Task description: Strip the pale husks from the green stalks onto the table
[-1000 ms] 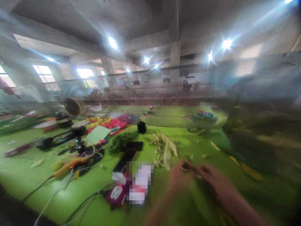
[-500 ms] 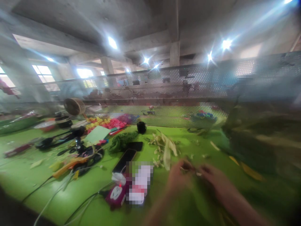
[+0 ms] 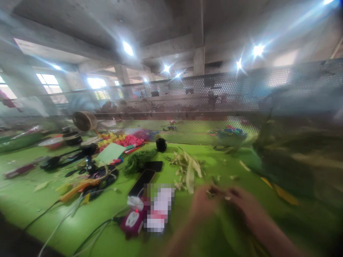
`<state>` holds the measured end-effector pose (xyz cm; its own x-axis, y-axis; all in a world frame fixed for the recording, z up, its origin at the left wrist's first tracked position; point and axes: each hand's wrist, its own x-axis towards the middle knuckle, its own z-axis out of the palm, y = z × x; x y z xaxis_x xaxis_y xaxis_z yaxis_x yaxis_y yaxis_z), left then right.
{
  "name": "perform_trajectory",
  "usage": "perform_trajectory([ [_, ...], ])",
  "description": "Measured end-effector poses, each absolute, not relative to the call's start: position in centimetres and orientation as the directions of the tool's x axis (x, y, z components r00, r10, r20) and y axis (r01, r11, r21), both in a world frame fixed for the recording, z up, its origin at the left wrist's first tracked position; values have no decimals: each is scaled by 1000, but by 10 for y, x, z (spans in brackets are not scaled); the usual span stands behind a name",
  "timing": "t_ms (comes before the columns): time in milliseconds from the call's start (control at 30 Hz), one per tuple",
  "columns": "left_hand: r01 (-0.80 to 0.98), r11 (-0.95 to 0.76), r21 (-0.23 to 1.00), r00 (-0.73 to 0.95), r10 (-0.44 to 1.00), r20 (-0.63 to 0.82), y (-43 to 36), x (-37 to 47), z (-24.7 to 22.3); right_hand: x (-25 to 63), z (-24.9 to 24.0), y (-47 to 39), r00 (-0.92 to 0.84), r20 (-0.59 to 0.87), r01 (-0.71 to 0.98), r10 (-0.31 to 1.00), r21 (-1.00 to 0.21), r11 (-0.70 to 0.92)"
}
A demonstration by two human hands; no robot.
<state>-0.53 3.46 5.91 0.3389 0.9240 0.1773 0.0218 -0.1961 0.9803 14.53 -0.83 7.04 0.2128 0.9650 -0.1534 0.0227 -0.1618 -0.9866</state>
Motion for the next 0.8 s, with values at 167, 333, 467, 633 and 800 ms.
perform_trajectory([
  [167, 74, -183, 980, 362, 921, 144, 33, -4, 62, 143, 73, -10, 213, -184, -37, 960, -983, -180],
  [333, 35, -136, 990, 362, 925, 114, 33, -4, 61, 142, 73, -11, 222, -161, -11, 962, -987, -163],
  [467, 27, -130, 991, 368, 923, 112, 35, -4, 59, 142, 69, -8, 234, -144, 4, 962, -989, -149],
  [633, 30, -170, 985, 328, 933, 151, 37, -4, 54, 143, 69, -9, 200, -181, -10, 963, -983, -183],
  [800, -19, -198, 980, 341, 920, 192, 38, -3, 48, 143, 71, -10, 227, -179, -30, 957, -984, -177],
])
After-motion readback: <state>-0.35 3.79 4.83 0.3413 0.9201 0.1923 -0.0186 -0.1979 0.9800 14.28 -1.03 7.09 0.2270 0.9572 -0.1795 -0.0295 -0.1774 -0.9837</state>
